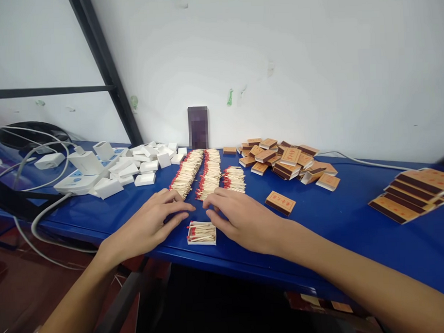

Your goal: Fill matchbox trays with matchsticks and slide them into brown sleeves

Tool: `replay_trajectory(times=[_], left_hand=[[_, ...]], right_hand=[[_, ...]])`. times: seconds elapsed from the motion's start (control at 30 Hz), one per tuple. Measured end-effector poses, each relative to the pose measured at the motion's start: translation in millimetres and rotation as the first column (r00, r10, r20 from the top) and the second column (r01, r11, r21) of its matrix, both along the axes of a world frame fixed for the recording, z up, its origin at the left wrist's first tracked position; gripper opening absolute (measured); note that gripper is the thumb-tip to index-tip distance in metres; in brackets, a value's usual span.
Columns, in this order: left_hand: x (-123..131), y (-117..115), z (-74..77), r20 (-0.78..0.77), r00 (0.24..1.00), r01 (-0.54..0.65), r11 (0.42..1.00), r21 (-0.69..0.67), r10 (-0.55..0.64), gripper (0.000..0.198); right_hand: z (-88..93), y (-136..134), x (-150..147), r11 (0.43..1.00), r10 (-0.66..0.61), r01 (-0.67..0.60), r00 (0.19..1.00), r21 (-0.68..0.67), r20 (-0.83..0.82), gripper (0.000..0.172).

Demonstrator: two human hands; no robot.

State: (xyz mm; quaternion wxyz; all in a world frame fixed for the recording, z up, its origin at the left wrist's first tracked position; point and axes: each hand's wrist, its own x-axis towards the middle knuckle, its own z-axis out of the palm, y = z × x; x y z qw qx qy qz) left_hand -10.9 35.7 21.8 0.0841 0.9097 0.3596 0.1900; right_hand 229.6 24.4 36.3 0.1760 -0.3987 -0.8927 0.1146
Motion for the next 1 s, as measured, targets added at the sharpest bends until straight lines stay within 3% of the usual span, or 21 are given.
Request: replay_trajectory(times=[0.2,0.43,0.57,0.77,1.0], left_hand=[[4.5,0.0,-3.0,-0.003,0.999,0.036,0.997,-0.067,-0.036,0.021],[9.9,1.0,-6.7,-0.056,0.998,-0.014,1.000,-0.008,0.013,0.022],[10.3,-6.7,-3.0,0.003,0.997,-0.080,0.997,0.005,0.080,0.023],[14.5,-23.8,4.0,0.093,0.995,-0.015,0.995,-0.103,0.024,0.018],[6.7,-31.2,-5.6,0.144,0.986,-0.076,0.993,-0.087,0.088,0.025]], right_hand=[[-12.4,14.4,-2.0,0.982,-0.191,0.187,0.961,0.039,0.200,0.017],[-19.4,20.2,2.7,0.971,-0.239,0.236,0.957,0.035,0.164,0.014],[-21.1,21.7,1.1,0.973,-0.233,0.229,0.963,0.039,0.137,0.015],[-20.9,21.3,2.6,0.980,-0.198,0.197,0.969,0.024,0.144,0.018],[-5.3,-6.3,9.2,0.989,-0.143,0.144,0.989,-0.030,0.049,0.015]])
